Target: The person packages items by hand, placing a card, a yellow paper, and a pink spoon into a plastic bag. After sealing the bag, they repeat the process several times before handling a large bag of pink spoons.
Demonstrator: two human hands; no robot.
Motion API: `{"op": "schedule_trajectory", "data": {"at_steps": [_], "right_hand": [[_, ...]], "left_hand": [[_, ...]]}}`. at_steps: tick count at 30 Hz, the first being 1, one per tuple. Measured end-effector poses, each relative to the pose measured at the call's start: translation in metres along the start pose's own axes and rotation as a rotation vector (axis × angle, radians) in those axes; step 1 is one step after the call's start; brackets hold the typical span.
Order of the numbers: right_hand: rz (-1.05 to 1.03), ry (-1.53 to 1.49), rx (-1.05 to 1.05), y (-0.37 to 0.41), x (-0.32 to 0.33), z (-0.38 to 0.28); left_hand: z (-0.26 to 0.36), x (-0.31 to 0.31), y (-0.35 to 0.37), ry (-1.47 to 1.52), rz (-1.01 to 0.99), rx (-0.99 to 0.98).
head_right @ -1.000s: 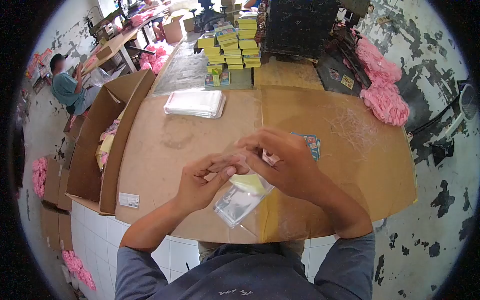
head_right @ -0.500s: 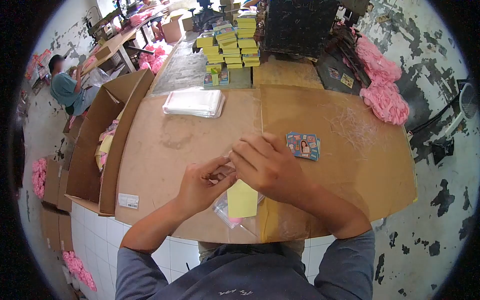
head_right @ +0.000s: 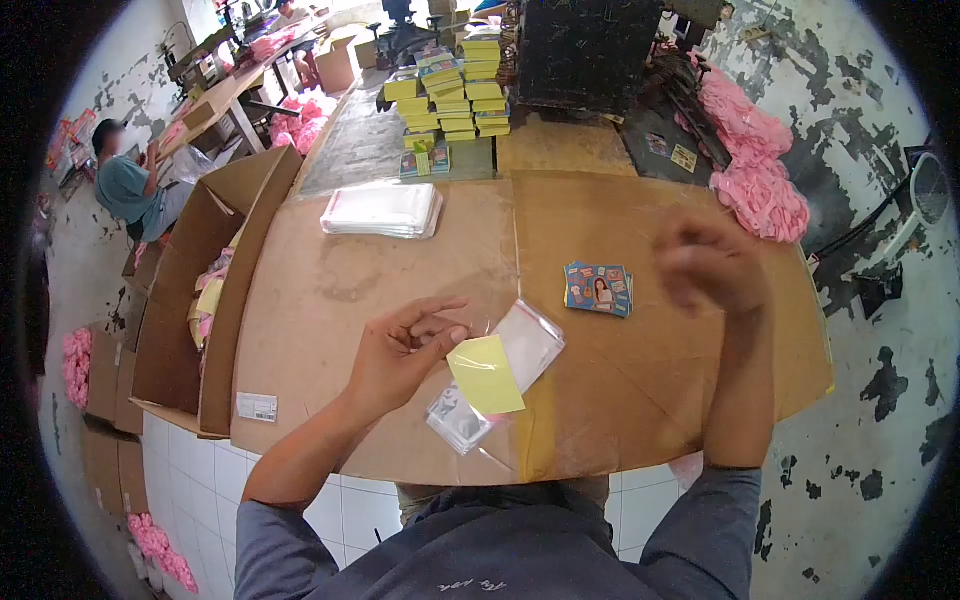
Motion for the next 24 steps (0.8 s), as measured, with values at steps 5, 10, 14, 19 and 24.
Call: {"op": "schedule_trajectory", "data": {"at_steps": [5,10,14,19,24], "right_hand": [[0.552,0.811,0.002,0.042,0.179,0.011],[0.801,1.099,0.021,0.066,0.180,0.009],[0.724,1.029,0.179,0.038,0.111,0.003],[0.136,0.711,0.187,-0.021,-0.046,0.057],[0.030,0.379,0.026,-0.047,-0.113,0.102]], "left_hand": [[-0.006,-0.003,-0.001,0.078,0.007,0.021],[0.002,-0.002,-0.001,-0.033,0.049,-0.068],[0.008,-0.002,0.002,-0.063,0.065,-0.086],[-0.002,0.004,-0.001,0.041,0.163,-0.142],[0.003,0.008,0.001,0.028,0.198,-0.180]]}}
Point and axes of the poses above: each hand's wrist, its own y-axis away from the middle knuckle, its own x-axis out of the back of the hand, z = x × y, the point moved 7 cm from there along -y, towards the middle knuckle, and after that the axes turned 12 degrees about -y, right-handed, at the moved point
